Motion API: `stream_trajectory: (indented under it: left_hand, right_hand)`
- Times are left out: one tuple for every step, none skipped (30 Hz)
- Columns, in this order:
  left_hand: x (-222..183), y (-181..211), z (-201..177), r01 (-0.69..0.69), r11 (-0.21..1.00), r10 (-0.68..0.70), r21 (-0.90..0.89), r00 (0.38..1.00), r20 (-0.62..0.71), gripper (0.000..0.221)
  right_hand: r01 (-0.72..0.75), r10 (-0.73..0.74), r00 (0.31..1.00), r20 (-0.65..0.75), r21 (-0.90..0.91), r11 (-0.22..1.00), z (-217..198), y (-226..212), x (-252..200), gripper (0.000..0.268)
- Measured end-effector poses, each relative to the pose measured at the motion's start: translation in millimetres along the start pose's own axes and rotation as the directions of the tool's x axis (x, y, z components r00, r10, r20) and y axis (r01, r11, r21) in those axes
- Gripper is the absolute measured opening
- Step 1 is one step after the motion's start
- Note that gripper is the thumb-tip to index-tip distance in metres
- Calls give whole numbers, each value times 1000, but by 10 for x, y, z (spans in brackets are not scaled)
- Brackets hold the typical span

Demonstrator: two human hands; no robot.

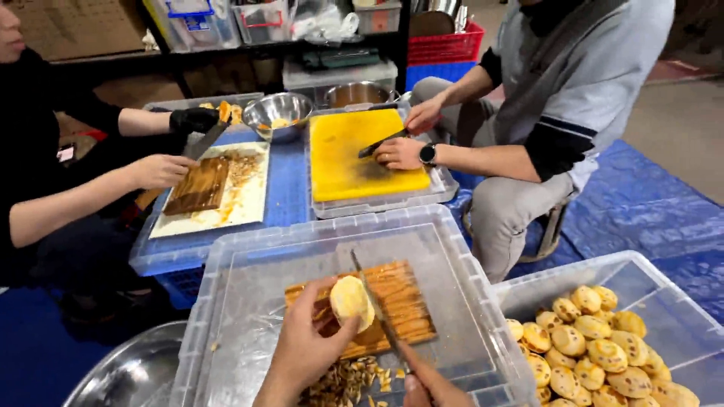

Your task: People are slicing oranges and removing seeds/pulp on cutting boards in a food production setting.

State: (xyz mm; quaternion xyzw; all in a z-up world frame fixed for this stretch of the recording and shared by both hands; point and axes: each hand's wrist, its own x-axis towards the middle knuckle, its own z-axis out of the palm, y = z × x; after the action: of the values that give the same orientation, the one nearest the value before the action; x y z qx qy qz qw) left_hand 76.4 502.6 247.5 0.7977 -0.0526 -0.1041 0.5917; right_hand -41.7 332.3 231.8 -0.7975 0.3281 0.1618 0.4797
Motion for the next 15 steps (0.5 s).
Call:
stream_trajectory:
  left_hand:
    - [9,10,-9,-1,1000,1,1,1000,3,51]
    - [10,14,-9,8,1000,-8,9,1000,3,51]
    - [11,16,-9,16,1000,-16,17,1000,2,52]
    - [7,37,-10,17,1000,-17,15,1000,3,52]
    - [3,60,-12,53,999,-53,9,999,8,53]
    - [1,86,-21,87,996,-87,5,996,11,55]
    - [-4,90,-24,86,996,-86,3,996,11,55]
    - [-3,98,-26,92,996,-92,6,996,14,53]
    - [-2,106,-27,97,995,-97,9,995,18,51]
    - [-2,109,-29,95,995,-96,9,995,19,51]
    - [-1,112,-29,90,996,-90,21,996,19,52]
    - [-3,113,-28,85,996,-86,33,996,18,52]
    - [1,103,-27,84,996,-85,31,996,19,52]
    - [2,89,-27,70,997,-70,43,997,14,52]
    - [4,75,-28,55,997,-56,56,998,9,51]
  right_hand:
    - [-2,2,1000,-2,2,1000,-7,-30,-15,49]
    - [-31,31,999,19,-7,1000,-21,-53,-30,50]
    - [-60,60,997,40,-17,998,-34,-75,-45,51]
    - [-62,62,997,39,-18,998,-28,-79,-64,51]
    - [-53,52,998,26,17,998,-23,-84,-86,51]
    - [-41,40,999,14,54,998,-14,-96,-105,52]
    - [-41,40,999,14,53,998,22,-74,-87,52]
    - [-34,35,999,-28,18,999,55,-56,-65,50]
    - [-30,28,997,-70,-16,999,88,-37,-43,47]
    - [-30,28,997,-72,-16,999,77,-51,-51,47]
    - [-46,42,997,-57,-62,997,66,-64,-57,48]
    - [-61,57,997,-42,-110,992,54,-76,-63,49]
    - [-62,57,997,-44,-111,992,56,-89,-78,49]
    - [-66,59,997,-52,-134,989,62,-100,-91,49]
    - [-70,61,996,-61,-157,985,69,-111,-105,49]
